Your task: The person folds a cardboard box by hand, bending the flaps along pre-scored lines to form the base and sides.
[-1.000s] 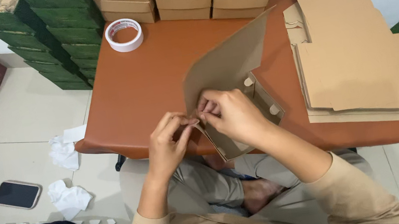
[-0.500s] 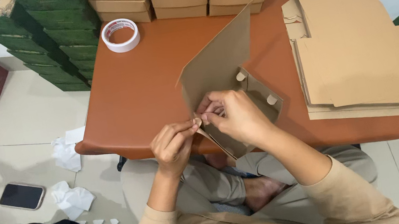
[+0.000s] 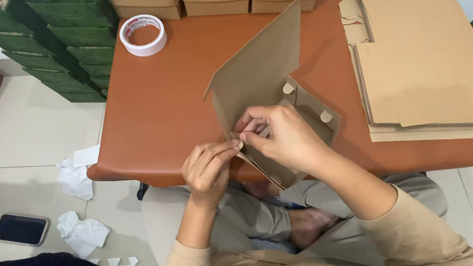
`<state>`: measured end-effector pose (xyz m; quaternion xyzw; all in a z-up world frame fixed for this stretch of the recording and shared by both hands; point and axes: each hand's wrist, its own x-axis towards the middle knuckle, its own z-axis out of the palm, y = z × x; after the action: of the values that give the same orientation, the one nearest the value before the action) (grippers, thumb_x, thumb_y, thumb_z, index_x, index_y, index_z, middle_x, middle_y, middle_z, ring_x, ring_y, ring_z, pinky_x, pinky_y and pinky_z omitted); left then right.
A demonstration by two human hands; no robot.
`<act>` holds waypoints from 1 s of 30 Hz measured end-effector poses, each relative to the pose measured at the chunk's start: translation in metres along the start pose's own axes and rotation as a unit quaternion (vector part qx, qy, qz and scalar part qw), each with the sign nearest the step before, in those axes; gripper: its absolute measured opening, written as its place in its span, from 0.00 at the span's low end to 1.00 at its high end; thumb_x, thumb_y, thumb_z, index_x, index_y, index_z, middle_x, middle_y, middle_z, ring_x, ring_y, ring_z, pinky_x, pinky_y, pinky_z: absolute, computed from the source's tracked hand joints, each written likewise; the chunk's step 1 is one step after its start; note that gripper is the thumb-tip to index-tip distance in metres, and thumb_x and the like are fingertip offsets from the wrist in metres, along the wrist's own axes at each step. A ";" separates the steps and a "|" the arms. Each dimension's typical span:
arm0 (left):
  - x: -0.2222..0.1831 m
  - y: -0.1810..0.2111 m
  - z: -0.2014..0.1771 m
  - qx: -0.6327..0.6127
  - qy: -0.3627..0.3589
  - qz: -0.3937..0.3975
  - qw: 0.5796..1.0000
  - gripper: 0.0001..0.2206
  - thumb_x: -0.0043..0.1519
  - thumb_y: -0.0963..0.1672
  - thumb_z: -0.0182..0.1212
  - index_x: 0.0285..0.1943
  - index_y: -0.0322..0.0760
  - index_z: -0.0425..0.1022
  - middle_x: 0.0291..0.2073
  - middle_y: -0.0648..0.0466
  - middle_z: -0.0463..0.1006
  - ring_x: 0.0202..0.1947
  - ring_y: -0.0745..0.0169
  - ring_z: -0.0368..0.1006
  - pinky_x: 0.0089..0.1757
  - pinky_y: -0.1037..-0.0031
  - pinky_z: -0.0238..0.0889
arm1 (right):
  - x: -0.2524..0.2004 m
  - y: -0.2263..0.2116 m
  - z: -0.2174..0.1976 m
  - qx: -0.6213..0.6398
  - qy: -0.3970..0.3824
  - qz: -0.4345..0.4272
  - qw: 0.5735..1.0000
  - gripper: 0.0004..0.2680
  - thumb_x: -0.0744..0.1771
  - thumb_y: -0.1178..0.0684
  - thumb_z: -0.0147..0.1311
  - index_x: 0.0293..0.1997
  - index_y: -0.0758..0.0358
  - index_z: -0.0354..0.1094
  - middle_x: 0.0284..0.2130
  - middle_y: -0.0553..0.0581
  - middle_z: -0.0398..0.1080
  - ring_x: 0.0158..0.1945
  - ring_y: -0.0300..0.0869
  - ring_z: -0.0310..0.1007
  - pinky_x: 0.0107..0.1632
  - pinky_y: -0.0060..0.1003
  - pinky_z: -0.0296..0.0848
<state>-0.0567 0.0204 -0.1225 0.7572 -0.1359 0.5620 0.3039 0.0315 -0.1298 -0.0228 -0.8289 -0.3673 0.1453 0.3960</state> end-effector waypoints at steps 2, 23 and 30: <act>-0.003 -0.001 0.001 0.001 0.020 0.000 1.000 0.08 0.63 0.37 0.62 0.33 0.40 0.84 0.32 0.56 0.85 0.26 0.53 0.77 0.30 0.71 0.71 | 0.000 -0.002 -0.003 0.020 -0.006 0.020 1.000 0.05 0.63 0.58 0.56 0.39 0.59 0.76 0.28 0.53 0.81 0.33 0.40 0.80 0.35 0.33 0.77; 0.002 0.002 0.001 0.002 0.027 -0.022 0.999 0.09 0.62 0.36 0.62 0.31 0.41 0.83 0.30 0.57 0.84 0.26 0.54 0.77 0.31 0.71 0.71 | 0.002 0.002 0.005 0.034 -0.005 0.003 0.999 0.04 0.65 0.58 0.55 0.38 0.62 0.77 0.26 0.57 0.80 0.30 0.40 0.79 0.30 0.33 0.77; -0.005 -0.003 0.004 -0.009 0.060 -0.049 0.997 0.08 0.58 0.36 0.67 0.28 0.41 0.84 0.29 0.55 0.82 0.27 0.56 0.78 0.29 0.73 0.72 | 0.003 0.006 0.006 0.123 -0.033 0.046 0.991 0.07 0.66 0.59 0.51 0.40 0.69 0.76 0.28 0.65 0.79 0.32 0.44 0.78 0.33 0.36 0.81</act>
<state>-0.0542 0.0195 -0.1291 0.7249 -0.0852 0.5899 0.3454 0.0329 -0.1268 -0.0312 -0.7847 -0.3213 0.2346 0.4753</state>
